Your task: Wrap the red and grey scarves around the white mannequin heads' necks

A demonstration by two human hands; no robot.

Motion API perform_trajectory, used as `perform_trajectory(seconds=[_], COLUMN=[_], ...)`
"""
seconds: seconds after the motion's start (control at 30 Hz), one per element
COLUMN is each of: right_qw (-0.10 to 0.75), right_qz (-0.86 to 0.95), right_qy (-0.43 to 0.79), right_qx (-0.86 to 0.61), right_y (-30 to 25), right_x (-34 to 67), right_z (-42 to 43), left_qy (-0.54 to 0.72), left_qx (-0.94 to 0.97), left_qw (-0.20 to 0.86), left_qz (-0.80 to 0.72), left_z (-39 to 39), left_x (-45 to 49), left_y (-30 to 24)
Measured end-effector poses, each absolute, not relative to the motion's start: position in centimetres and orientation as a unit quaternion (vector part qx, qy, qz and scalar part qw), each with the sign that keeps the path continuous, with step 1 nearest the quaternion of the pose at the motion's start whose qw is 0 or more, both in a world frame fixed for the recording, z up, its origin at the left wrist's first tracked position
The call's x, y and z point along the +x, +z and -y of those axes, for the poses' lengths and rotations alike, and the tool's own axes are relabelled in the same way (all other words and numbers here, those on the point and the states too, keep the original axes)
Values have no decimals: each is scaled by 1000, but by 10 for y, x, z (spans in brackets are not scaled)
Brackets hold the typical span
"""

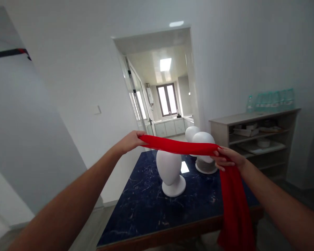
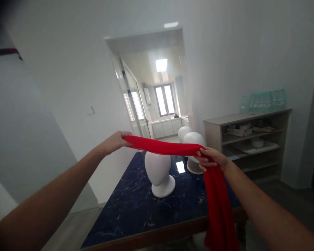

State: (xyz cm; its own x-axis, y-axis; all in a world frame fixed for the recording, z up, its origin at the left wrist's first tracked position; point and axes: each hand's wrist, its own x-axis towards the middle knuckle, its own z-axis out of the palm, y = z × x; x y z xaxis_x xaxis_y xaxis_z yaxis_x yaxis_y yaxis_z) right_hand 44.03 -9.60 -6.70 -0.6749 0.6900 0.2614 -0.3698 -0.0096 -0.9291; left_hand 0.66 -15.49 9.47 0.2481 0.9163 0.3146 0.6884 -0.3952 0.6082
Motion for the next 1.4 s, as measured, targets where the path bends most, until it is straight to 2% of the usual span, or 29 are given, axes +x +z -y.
perform_trajectory(seconds=[0.1,0.2,0.4,0.6,0.8,1.07,1.23,1.3,1.4], right_qw=[429,460,510,524,529,489,466,465,466], right_qz=[572,546,487,444,377,339,360,372,399], right_qy=[688,692,706,721,741,760,763,759,748], right_qx=[-129,-110,-65,-93,-172,-262,-265,-262,-253], right_y=[-53,-46,-36,-42,-103,-190,-220,-226,-229], right_x=[436,421,360,306,287,265,254,252,249], right_z=[79,62,35,-1,-37,-32,-26,-25,-22], left_qy=[240,237,248,167,62,-54,-72,-37,96], left_qx=[781,759,707,693,666,623,642,654,643], left_qw=[13,-64,-54,-10,40,84,196,301,501], left_qz=[-577,-603,-660,-701,-742,-776,-738,-693,-571], left_z=[139,116,59,18,19,79,138,164,194], left_x=[-10,-29,-63,-80,-90,-92,-74,-59,-22], left_y=[89,78,47,-4,-59,-97,-108,-115,-134])
